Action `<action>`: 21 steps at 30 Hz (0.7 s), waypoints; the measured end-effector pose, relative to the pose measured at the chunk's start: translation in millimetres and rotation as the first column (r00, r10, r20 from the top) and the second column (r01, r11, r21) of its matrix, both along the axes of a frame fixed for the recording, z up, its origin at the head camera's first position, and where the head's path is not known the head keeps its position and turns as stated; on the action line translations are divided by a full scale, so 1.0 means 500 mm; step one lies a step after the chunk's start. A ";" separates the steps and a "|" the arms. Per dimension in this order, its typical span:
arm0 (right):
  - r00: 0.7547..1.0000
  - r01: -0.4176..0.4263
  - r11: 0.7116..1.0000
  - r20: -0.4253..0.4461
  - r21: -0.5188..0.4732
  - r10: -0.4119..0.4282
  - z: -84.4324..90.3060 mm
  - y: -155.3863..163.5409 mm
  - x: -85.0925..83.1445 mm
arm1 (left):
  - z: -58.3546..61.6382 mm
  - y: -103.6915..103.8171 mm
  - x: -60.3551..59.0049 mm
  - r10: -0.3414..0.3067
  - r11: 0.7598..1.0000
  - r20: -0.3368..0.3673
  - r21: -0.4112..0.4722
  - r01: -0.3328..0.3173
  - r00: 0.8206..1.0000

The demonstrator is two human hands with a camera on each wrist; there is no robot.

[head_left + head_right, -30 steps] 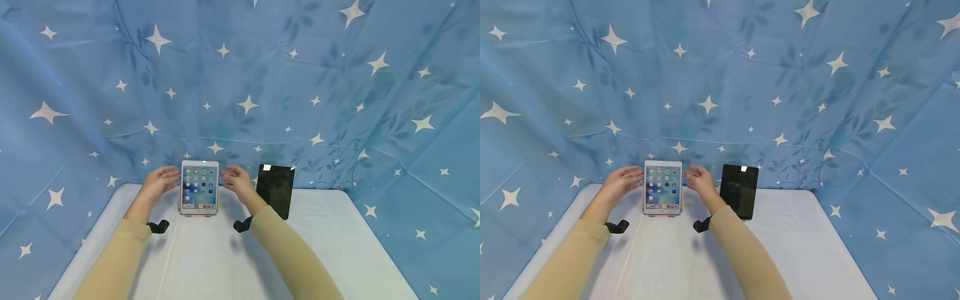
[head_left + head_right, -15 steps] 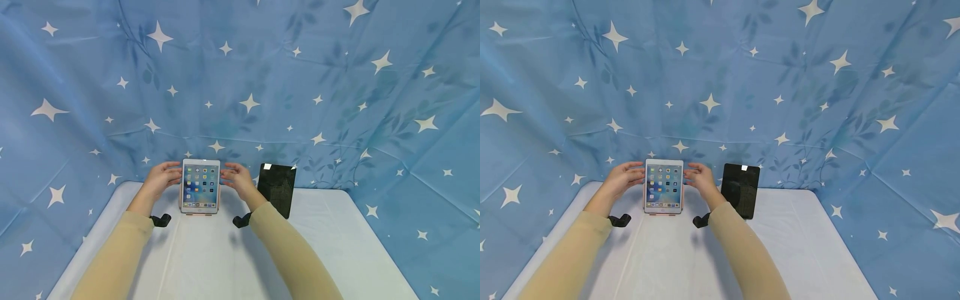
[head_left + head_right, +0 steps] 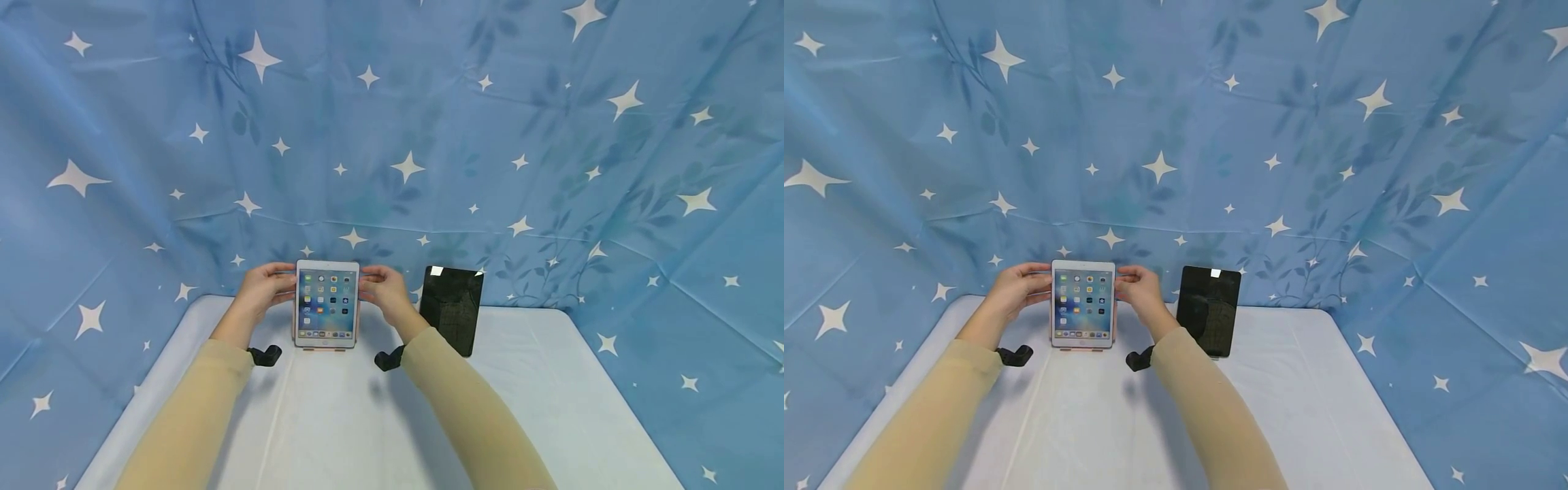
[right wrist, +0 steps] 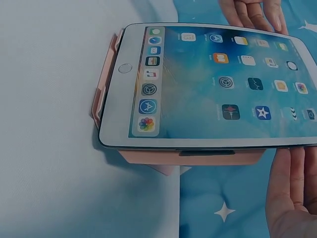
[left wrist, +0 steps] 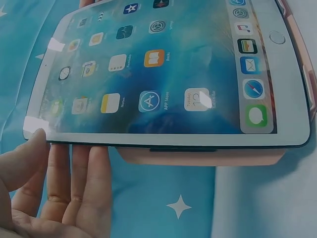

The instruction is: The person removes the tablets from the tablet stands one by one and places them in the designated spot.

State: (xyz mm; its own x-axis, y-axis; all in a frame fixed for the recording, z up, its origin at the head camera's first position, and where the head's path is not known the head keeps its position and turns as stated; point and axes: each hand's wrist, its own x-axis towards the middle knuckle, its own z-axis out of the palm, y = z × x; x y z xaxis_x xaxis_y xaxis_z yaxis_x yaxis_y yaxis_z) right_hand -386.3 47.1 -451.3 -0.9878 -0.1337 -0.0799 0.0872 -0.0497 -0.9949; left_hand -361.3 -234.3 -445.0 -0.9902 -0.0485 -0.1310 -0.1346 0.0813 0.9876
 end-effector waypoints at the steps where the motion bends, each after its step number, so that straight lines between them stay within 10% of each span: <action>1: 1.000 0.005 1.000 -0.002 -0.001 -0.005 0.001 -0.001 0.001 | 0.001 0.000 0.000 0.008 1.000 0.001 0.002 -0.008 1.000; 21: 0.998 0.054 0.997 -0.026 0.054 -0.053 0.000 -0.013 0.000 | 0.011 0.004 0.003 0.043 0.999 0.003 0.002 -0.043 0.999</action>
